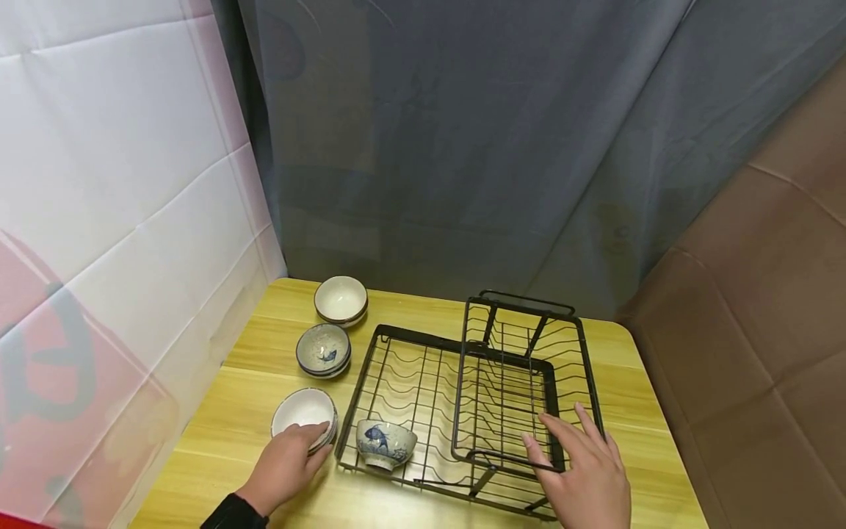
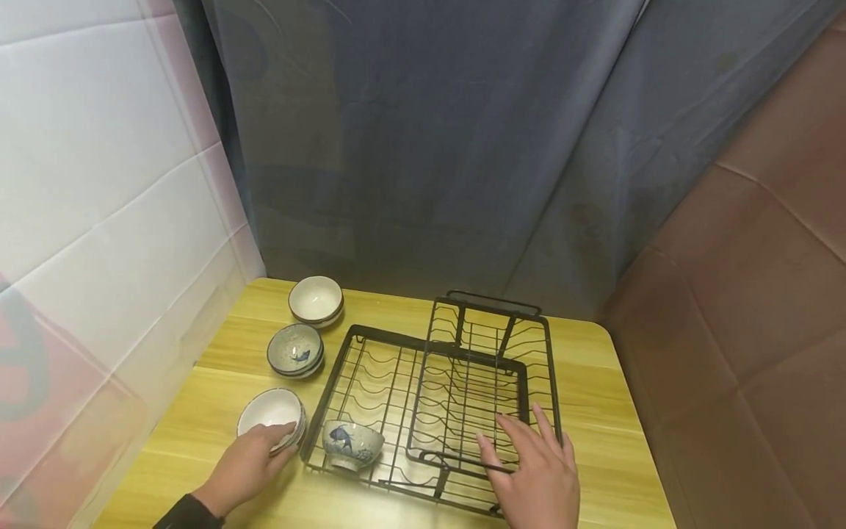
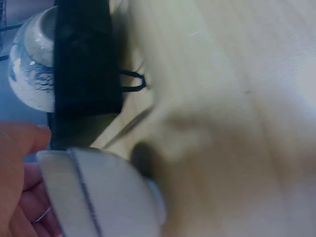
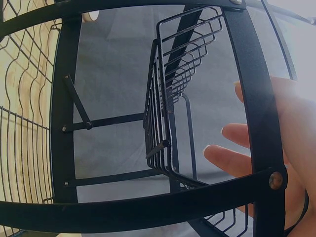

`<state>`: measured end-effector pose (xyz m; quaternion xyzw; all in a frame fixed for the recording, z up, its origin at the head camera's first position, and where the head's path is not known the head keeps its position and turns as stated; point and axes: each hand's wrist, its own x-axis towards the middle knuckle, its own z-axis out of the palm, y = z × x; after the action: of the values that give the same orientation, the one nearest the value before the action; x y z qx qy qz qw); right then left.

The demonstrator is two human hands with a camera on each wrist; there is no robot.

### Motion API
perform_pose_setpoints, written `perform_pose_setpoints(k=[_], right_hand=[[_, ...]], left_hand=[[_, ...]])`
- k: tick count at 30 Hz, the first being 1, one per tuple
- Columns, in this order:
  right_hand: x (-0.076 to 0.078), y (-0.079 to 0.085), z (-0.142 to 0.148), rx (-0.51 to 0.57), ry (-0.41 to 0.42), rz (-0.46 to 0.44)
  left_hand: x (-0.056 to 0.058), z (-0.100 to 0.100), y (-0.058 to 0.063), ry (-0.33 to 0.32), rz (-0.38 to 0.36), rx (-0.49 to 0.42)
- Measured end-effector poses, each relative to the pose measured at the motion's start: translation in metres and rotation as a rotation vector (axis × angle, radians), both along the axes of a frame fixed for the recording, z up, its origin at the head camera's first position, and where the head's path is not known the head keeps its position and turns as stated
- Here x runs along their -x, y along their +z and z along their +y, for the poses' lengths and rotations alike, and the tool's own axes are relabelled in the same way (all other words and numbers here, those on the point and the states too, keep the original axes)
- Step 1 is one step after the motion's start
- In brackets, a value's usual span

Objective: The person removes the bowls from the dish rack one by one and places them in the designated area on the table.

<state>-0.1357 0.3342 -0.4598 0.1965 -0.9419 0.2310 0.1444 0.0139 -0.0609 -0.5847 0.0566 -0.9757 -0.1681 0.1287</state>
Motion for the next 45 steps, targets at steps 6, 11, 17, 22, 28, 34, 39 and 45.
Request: perform_pose_setpoints(k=[6,11,17,22,28,34,39,45], right_hand=[[-0.001,0.001,0.001,0.001,-0.001,-0.005],[-0.001,0.002,0.002,-0.006,-0.001,-0.019],[-0.002,0.001,0.001,-0.007,-0.001,-0.033],[-0.002,0.0,0.0,-0.011,-0.002,-0.058],[-0.003,0.002,0.0,-0.014,-0.011,-0.062],[-0.003,0.003,0.001,-0.011,-0.004,-0.038],[-0.004,0.002,0.001,-0.008,0.009,-0.033],[-0.003,0.001,0.001,-0.001,0.009,-0.02]], left_hand=[[0.015,-0.004,0.02,-0.028,0.039,0.033],[0.029,0.002,0.039,-0.093,0.101,0.063],[0.048,0.02,0.049,-0.184,0.124,0.043],[0.061,0.035,0.048,-0.244,0.117,0.048],[0.069,0.056,0.046,-0.321,0.059,0.042],[0.074,0.069,0.038,-0.359,-0.017,0.055],[0.077,0.075,0.03,-0.382,-0.086,0.089],[0.079,0.079,0.021,-0.395,-0.179,0.127]])
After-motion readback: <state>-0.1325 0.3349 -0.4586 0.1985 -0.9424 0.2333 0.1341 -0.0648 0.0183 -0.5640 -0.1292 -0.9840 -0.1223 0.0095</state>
